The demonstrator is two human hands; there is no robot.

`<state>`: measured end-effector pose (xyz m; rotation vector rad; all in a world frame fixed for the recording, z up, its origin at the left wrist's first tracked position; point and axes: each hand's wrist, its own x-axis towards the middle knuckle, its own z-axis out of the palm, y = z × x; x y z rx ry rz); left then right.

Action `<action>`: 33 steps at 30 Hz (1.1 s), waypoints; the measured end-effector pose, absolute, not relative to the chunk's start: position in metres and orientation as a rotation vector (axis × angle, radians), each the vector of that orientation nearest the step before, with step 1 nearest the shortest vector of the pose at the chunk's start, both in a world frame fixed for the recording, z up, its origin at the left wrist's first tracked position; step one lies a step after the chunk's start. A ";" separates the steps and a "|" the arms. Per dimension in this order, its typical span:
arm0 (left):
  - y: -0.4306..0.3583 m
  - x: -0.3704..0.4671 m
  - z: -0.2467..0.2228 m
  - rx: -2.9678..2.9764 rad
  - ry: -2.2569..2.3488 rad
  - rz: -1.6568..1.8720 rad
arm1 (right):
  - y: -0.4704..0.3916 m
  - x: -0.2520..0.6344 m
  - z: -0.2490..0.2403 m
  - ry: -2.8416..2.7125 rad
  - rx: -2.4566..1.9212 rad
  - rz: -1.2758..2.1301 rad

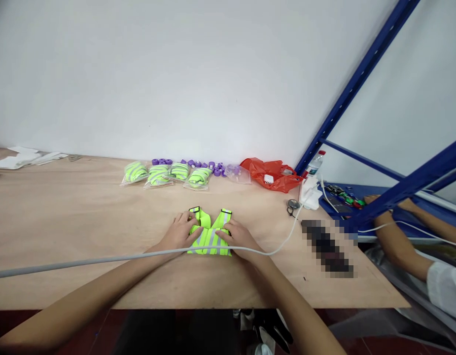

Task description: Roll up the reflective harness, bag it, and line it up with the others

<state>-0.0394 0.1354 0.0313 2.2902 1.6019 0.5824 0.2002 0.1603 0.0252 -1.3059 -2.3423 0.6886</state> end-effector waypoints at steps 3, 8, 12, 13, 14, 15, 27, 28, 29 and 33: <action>0.136 -0.039 0.029 2.323 1.603 0.565 | 0.163 0.199 0.016 -2.293 -1.436 0.487; 0.136 -0.036 0.033 2.305 1.540 0.547 | 0.158 0.198 0.012 -2.231 -1.449 0.345; 0.138 -0.037 0.030 2.399 1.420 0.543 | 0.156 0.196 0.011 -2.293 -1.476 0.284; 0.139 -0.038 0.028 2.446 1.365 0.544 | 0.156 0.195 0.010 -2.313 -1.483 0.233; 0.140 -0.039 0.026 2.487 1.313 0.548 | 0.156 0.194 0.009 -2.331 -1.485 0.182; 0.141 -0.040 0.024 2.515 1.272 0.553 | 0.155 0.193 0.008 -2.347 -1.481 0.127; 0.135 -0.052 0.032 2.612 1.097 0.446 | 0.115 0.195 0.012 -2.456 -1.270 0.233; 0.134 -0.052 0.033 2.620 1.088 0.449 | 0.114 0.196 0.014 -2.458 -1.282 0.296; 0.134 -0.051 0.034 2.624 1.087 0.452 | 0.114 0.197 0.015 -2.465 -1.290 0.345; 0.133 -0.047 0.039 2.597 1.109 0.440 | 0.116 0.198 0.018 -2.475 -1.295 0.365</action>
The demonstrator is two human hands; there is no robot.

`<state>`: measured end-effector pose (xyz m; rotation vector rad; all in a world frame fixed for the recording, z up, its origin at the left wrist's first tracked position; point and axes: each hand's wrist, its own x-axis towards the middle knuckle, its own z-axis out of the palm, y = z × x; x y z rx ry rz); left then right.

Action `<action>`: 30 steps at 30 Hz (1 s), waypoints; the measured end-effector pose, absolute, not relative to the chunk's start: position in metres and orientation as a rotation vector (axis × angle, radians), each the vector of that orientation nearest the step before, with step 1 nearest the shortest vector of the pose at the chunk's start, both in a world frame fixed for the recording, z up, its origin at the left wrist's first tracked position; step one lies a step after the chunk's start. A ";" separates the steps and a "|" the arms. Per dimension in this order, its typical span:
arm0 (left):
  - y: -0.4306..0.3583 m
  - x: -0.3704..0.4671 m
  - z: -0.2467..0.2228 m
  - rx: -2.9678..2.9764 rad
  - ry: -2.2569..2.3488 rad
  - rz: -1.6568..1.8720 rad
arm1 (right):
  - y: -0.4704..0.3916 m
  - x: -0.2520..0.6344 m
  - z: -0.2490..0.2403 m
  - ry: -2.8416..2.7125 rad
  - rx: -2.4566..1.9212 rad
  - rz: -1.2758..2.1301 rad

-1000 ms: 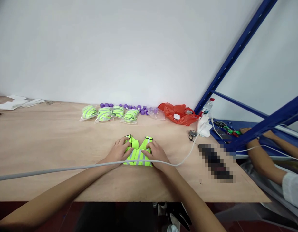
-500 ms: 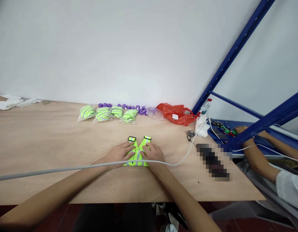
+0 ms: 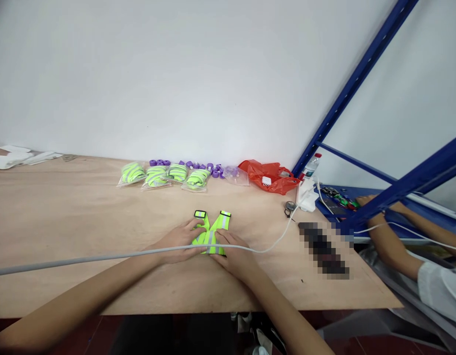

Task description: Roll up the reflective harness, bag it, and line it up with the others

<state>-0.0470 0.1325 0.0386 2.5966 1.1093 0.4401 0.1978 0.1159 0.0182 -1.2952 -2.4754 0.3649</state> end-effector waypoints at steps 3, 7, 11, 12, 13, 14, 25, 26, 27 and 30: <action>0.132 -0.045 0.043 2.564 1.141 0.394 | 0.117 0.197 0.018 -2.472 -1.260 0.339; 0.133 -0.045 0.046 2.578 1.127 0.311 | 0.118 0.199 0.015 -2.432 -1.250 0.386; 0.138 -0.048 0.045 2.563 1.131 0.327 | 0.124 0.201 0.013 -2.363 -1.249 0.432; 0.140 -0.049 0.045 2.550 1.131 0.351 | 0.128 0.202 0.013 -2.347 -1.236 0.437; 0.142 -0.049 0.046 2.535 1.130 0.374 | 0.132 0.202 0.013 -2.333 -1.215 0.437; 0.144 -0.050 0.047 2.517 1.132 0.396 | 0.137 0.202 0.013 -2.319 -1.192 0.436; 0.172 -0.041 0.055 2.342 1.345 0.588 | 0.178 0.197 0.041 -2.223 -1.315 0.746; 0.175 -0.041 0.054 2.335 1.360 0.608 | 0.181 0.197 0.044 -2.220 -1.337 0.733; 0.178 -0.040 0.053 2.328 1.378 0.621 | 0.184 0.197 0.045 -2.224 -1.337 0.720; 0.188 -0.037 0.051 2.304 1.453 0.609 | 0.198 0.197 0.047 -2.222 -1.292 0.675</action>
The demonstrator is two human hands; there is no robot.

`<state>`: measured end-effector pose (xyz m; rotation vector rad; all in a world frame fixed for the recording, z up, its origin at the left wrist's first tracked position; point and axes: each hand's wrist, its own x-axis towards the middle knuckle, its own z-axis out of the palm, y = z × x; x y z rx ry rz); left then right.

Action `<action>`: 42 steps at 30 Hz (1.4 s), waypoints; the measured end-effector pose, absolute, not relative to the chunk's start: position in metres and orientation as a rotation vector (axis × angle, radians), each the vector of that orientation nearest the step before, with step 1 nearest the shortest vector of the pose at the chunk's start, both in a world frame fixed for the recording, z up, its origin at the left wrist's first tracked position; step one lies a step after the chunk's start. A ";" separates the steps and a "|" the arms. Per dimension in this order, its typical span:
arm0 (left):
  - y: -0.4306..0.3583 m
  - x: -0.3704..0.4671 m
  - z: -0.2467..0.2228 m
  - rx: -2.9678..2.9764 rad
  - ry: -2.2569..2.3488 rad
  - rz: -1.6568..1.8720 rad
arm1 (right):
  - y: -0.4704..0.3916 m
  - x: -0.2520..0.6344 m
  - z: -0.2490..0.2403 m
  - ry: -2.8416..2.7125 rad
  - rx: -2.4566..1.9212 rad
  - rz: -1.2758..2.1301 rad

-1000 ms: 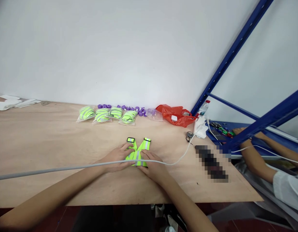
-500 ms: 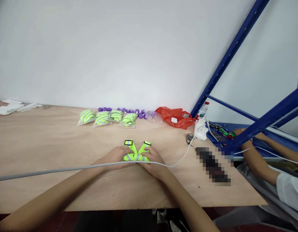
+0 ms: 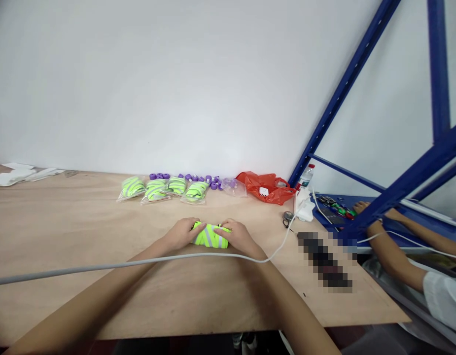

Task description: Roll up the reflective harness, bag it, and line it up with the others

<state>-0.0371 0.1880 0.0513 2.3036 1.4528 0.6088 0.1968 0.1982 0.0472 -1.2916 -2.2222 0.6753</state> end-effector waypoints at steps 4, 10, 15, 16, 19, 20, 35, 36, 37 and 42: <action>0.203 -0.029 0.051 2.279 1.588 0.546 | 0.218 0.195 0.042 -2.213 -1.293 0.647; 0.210 -0.020 0.048 2.316 1.787 0.417 | 0.234 0.190 0.037 -2.243 -1.335 0.615; 0.205 -0.017 0.040 2.312 1.900 0.338 | 0.231 0.182 0.041 -2.190 -1.520 0.515; 0.205 -0.016 0.039 2.305 1.912 0.328 | 0.229 0.181 0.042 -2.169 -1.574 0.481; 0.207 -0.015 0.034 2.277 1.939 0.314 | 0.223 0.182 0.044 -2.110 -1.736 0.393; 0.208 -0.015 0.034 2.264 1.945 0.312 | 0.221 0.184 0.044 -2.100 -1.781 0.388; 0.211 -0.020 0.032 2.124 1.823 0.490 | 0.227 0.196 0.056 -2.110 -1.784 0.882; 0.211 -0.020 0.031 2.110 1.793 0.517 | 0.226 0.196 0.055 -2.107 -1.761 0.880; 0.210 -0.021 0.031 2.096 1.758 0.545 | 0.224 0.196 0.054 -2.106 -1.730 0.879; 0.210 -0.023 0.034 2.044 1.516 0.707 | 0.211 0.192 0.057 -2.155 -1.498 0.888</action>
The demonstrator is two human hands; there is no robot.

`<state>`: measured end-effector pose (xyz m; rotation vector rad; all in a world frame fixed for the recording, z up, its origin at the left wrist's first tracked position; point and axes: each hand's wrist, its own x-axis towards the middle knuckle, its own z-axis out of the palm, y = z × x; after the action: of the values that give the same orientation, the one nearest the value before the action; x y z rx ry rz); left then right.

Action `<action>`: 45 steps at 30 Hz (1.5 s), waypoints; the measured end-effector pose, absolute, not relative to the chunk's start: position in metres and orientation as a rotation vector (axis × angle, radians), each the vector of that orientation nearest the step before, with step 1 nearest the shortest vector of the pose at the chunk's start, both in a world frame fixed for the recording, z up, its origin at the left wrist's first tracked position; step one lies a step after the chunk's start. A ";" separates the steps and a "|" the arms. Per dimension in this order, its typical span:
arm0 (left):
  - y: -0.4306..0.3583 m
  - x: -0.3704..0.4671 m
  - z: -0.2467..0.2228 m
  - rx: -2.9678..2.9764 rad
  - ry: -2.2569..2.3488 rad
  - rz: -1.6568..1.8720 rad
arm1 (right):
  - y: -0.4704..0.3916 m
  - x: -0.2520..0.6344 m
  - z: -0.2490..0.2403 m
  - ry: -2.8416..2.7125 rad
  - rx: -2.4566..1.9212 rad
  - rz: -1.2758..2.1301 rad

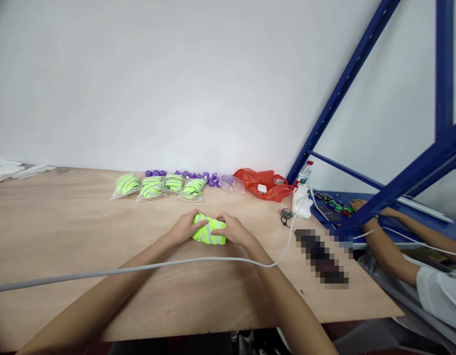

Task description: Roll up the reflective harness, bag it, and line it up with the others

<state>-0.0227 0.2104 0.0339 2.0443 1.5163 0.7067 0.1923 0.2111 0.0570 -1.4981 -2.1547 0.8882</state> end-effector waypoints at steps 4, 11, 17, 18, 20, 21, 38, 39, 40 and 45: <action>0.206 -0.026 0.038 2.031 1.330 0.791 | 0.199 0.188 0.066 -2.221 -1.318 0.883; 0.181 -0.026 0.044 2.096 1.129 0.877 | 0.177 0.171 0.079 -2.417 -1.209 0.734; 0.168 -0.024 0.038 2.125 1.089 0.971 | 0.173 0.165 0.067 -2.435 -1.202 0.640; 0.167 -0.025 0.037 2.124 1.072 1.001 | 0.174 0.166 0.065 -2.423 -1.210 0.644; 0.166 -0.027 0.037 2.126 1.006 1.073 | 0.174 0.168 0.061 -2.398 -1.214 0.677; 0.166 -0.028 0.038 2.131 0.961 1.102 | 0.174 0.169 0.060 -2.383 -1.215 0.692; 0.214 0.014 0.069 2.657 0.917 0.938 | 0.141 0.222 0.050 -2.215 -1.298 0.552; 0.230 0.020 0.072 2.828 1.032 0.824 | 0.138 0.230 0.051 -2.220 -1.343 0.523; 0.246 0.027 0.074 2.897 1.085 0.768 | 0.135 0.238 0.051 -2.222 -1.390 0.501; 0.323 0.055 0.070 3.026 1.274 0.591 | 0.121 0.266 0.057 -2.207 -1.537 0.473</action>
<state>0.0547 0.3229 0.0698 3.0259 1.2740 0.5906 0.2657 0.1214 0.0570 -1.5366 -2.2069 0.4730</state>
